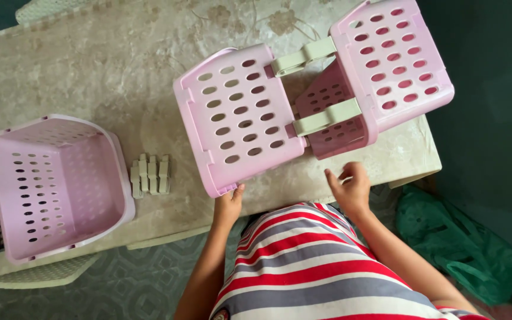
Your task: The person assembles black plastic basket frames by snapping side panels into place, then removes small black fasteners. They then handle pink plastic baskets, connecting them with white clips and arranging them on the table.
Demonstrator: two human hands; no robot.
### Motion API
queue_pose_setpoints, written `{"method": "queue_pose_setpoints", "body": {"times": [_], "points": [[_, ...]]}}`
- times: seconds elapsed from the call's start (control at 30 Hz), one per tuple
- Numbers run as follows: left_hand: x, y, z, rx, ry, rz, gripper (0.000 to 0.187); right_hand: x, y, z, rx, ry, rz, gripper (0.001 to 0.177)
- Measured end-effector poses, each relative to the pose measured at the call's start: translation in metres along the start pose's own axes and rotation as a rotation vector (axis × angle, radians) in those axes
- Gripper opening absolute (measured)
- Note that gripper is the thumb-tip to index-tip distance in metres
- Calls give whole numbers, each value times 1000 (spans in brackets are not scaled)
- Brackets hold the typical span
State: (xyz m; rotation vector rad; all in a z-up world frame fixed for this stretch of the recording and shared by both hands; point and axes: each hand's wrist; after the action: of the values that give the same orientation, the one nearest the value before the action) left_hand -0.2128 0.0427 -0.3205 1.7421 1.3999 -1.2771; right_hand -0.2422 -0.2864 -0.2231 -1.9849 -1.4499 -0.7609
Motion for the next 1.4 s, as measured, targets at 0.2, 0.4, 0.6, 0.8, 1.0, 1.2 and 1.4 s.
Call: {"method": "queue_pose_setpoints", "body": {"times": [0.2, 0.4, 0.6, 0.8, 1.0, 1.2, 1.4], "points": [[-13, 6, -8, -35, 19, 11, 34, 35, 33, -6, -136, 19, -244, 23], [-50, 24, -33, -19, -170, -19, 34, 57, 67, -39, -155, -114, -462, 27], [-92, 11, -53, 91, -516, 51, 41, 100, 79, -76, -97, -235, -334, 28], [-106, 21, -76, 45, -958, -147, 50, 134, 99, -78, 23, -484, -247, 22], [-105, 55, -91, 20, -977, -83, 51, 138, 135, -74, 72, -450, -283, 21], [-111, 52, -88, -57, -938, -62, 48, 138, 96, -69, -72, -477, -499, 43], [-98, 19, -59, -205, -661, 239, 51, 157, 7, -19, 230, -529, -653, 84]]}}
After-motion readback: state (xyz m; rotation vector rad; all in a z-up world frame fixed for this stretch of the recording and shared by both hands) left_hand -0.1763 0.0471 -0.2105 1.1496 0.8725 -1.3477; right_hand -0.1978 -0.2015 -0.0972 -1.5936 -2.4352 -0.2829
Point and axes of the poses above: each hand's wrist, its own y-axis towards the middle knuckle, its own z-axis out of the palm, x = y × z, and after that the axes turned 14 degrees about x, right-handed
